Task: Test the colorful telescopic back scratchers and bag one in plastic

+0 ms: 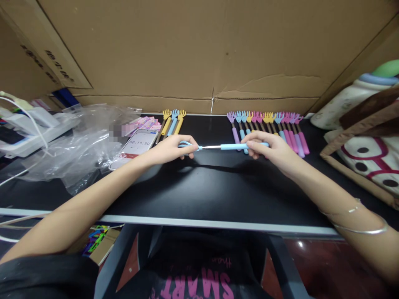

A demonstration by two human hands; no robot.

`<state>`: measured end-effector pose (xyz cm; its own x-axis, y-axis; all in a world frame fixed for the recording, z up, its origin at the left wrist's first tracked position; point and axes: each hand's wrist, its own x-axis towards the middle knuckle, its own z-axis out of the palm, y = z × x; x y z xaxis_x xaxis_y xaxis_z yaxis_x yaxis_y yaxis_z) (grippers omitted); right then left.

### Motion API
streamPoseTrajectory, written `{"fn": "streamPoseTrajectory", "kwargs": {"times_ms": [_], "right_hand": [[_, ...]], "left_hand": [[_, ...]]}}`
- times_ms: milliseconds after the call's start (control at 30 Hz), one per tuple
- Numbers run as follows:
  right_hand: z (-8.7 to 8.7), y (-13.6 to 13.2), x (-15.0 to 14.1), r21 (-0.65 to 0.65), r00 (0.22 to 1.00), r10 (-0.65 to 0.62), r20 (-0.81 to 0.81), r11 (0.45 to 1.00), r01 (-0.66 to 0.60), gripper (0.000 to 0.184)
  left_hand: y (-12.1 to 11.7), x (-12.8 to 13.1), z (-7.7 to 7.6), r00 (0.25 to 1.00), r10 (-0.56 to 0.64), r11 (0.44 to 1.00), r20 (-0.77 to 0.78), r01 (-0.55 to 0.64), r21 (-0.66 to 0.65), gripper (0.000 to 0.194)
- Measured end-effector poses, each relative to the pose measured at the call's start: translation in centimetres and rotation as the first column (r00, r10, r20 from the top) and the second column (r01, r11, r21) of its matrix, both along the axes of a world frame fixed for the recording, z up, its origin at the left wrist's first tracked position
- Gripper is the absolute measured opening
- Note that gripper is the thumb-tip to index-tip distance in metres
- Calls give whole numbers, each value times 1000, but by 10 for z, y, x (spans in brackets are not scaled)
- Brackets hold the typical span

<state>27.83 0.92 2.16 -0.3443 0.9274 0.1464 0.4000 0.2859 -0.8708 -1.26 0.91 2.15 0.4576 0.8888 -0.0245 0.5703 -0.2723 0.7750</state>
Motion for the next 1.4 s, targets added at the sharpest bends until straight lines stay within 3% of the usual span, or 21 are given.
{"fn": "streamPoseTrajectory", "kwargs": {"times_ms": [133, 267, 467, 667, 867, 967, 1067, 1233, 1333, 1400], "right_hand": [[6, -9, -3, 315, 962, -109, 249, 949, 26, 21], [3, -13, -5, 479, 883, -179, 433, 876, -57, 22], [-5, -21, -14, 507, 798, -164, 579, 839, -196, 24], [-7, -28, -21, 446, 773, -34, 634, 832, -329, 24], [-7, -28, -21, 509, 750, -86, 656, 784, -356, 25], [-3, -25, -16, 555, 724, -156, 672, 753, -353, 28], [6, -20, -4, 609, 719, -253, 647, 739, -288, 32], [22, -11, 36, 651, 715, -333, 615, 726, -222, 38], [24, -11, 69, 710, 669, -450, 592, 684, -168, 42], [21, -11, 87, 714, 627, -498, 598, 687, -136, 43]], "left_hand": [[-2, 1, -2, 1000, 0, 999, 24, -1, 39, 32], [-9, 9, -4, 1000, 22, 996, 16, -23, 88, 29], [-23, 21, -9, 999, 1, 976, -37, 7, 219, 28], [-31, 25, -6, 967, 52, 946, -250, 33, 324, 27], [-31, 20, 5, 915, 8, 900, -403, 169, 402, 30], [-26, 10, 14, 885, 16, 855, -465, 229, 466, 33], [-18, -8, 27, 873, 115, 800, -474, 202, 565, 37], [-11, -44, 43, 896, 184, 826, -404, 82, 557, 34], [-12, -67, 40, 913, 217, 823, -345, 19, 568, 35], [-12, -79, 35, 918, 241, 819, -315, -18, 574, 34]]}}
